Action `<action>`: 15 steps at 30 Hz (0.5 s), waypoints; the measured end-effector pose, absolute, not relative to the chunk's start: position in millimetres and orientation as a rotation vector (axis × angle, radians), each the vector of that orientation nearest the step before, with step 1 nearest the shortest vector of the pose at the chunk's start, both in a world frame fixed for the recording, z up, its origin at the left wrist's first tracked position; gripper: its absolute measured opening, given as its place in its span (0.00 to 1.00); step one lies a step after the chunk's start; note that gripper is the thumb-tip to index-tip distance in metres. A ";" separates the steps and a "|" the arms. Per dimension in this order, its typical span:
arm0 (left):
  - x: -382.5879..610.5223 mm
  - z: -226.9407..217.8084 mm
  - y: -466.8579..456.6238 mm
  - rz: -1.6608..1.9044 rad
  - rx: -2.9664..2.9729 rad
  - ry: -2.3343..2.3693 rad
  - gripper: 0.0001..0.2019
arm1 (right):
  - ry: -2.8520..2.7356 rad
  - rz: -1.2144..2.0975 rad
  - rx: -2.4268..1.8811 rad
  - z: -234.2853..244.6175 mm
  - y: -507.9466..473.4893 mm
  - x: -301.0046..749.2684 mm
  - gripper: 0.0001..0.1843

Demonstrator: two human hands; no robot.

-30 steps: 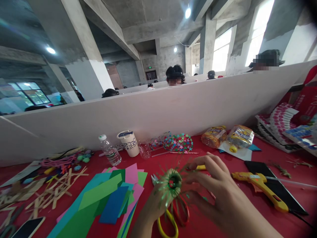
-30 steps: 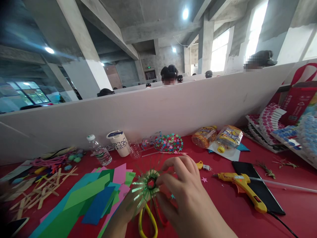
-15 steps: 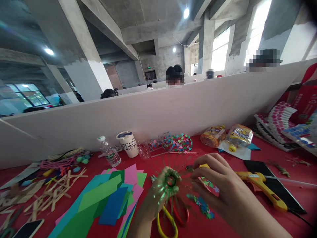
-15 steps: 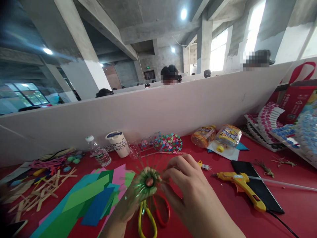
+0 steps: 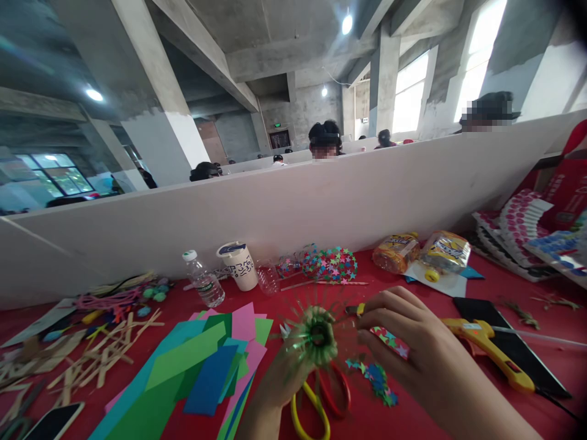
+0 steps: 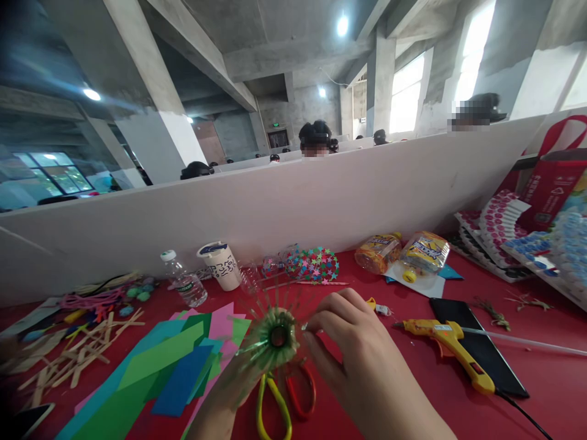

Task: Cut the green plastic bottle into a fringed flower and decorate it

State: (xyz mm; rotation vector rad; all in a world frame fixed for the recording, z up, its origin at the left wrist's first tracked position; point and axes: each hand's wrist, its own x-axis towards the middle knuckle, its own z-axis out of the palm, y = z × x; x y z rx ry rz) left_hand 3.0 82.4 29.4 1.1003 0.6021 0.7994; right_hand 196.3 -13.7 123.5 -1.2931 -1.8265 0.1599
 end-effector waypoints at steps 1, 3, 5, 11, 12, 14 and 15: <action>2.4 28.5 82.2 0.805 1.106 0.627 0.18 | -1.828 0.163 -1.297 123.5 -14.0 196.4 0.07; 1.0 26.4 81.9 0.808 1.134 0.669 0.17 | -1.828 0.158 -1.297 124.1 -14.6 196.6 0.07; -0.6 23.7 82.2 0.813 1.154 0.690 0.17 | -1.828 0.116 -1.285 125.6 -15.4 196.8 0.06; -7.0 24.7 80.9 0.813 1.301 0.732 0.20 | -1.952 -0.014 -1.185 134.4 -22.7 191.9 0.06; -7.4 27.8 80.1 0.806 1.353 0.758 0.19 | -1.967 -0.014 -1.174 135.8 -23.8 189.2 0.06; -7.1 35.7 78.7 0.784 1.471 0.804 0.17 | -1.986 -0.035 -1.162 137.2 -24.5 182.7 0.06; -6.3 39.8 78.3 0.774 1.517 0.810 0.16 | -1.991 -0.048 -1.170 136.8 -24.2 179.4 0.06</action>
